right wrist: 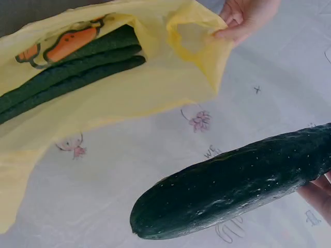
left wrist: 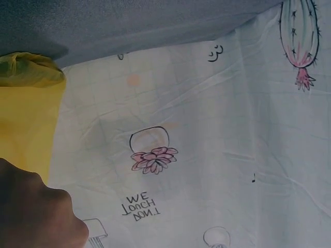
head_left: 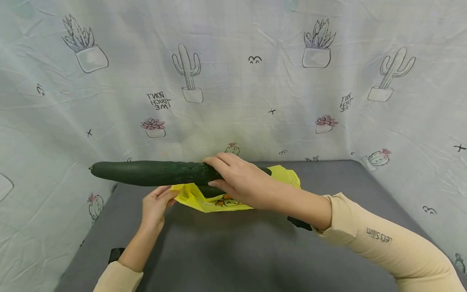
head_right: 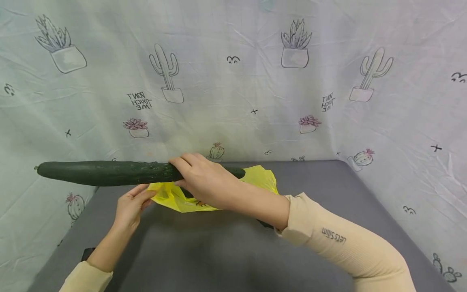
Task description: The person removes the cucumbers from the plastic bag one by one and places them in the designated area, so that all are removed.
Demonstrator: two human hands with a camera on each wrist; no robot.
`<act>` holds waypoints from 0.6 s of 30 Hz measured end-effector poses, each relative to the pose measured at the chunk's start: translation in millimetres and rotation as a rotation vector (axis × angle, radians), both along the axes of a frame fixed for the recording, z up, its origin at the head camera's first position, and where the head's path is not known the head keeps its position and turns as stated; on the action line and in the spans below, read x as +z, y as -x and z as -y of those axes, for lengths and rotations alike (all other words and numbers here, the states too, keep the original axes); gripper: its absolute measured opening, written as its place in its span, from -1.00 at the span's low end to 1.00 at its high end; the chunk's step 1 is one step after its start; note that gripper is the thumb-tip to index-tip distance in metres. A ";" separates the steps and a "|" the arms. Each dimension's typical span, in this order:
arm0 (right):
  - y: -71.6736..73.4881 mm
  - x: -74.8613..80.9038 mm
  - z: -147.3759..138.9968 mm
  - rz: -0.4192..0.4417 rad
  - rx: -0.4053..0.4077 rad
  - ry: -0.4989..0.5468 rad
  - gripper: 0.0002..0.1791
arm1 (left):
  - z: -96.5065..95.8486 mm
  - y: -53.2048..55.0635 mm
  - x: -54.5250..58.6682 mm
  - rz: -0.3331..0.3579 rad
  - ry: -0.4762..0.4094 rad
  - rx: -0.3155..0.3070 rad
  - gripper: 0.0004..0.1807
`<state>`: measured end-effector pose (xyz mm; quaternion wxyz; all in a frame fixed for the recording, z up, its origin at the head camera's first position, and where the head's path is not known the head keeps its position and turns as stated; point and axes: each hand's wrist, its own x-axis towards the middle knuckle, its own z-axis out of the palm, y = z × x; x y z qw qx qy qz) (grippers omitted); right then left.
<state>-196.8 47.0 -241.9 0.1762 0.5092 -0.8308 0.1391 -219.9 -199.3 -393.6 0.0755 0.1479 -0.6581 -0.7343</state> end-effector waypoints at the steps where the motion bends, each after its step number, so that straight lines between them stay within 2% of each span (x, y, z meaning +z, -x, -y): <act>1: -0.9 2.0 -0.9 -0.012 0.001 0.001 -0.56 | 0.2 0.2 0.3 0.002 -0.006 -0.003 -0.54; 11: 0.7 3.6 -15.1 -0.162 -0.017 -0.023 -0.56 | 0.3 0.8 -2.8 0.019 -0.032 -0.007 -0.52; 18: 9.6 3.7 -41.6 -0.190 -0.115 -0.080 -0.56 | 1.5 0.4 -0.3 0.042 -0.081 -0.004 -0.46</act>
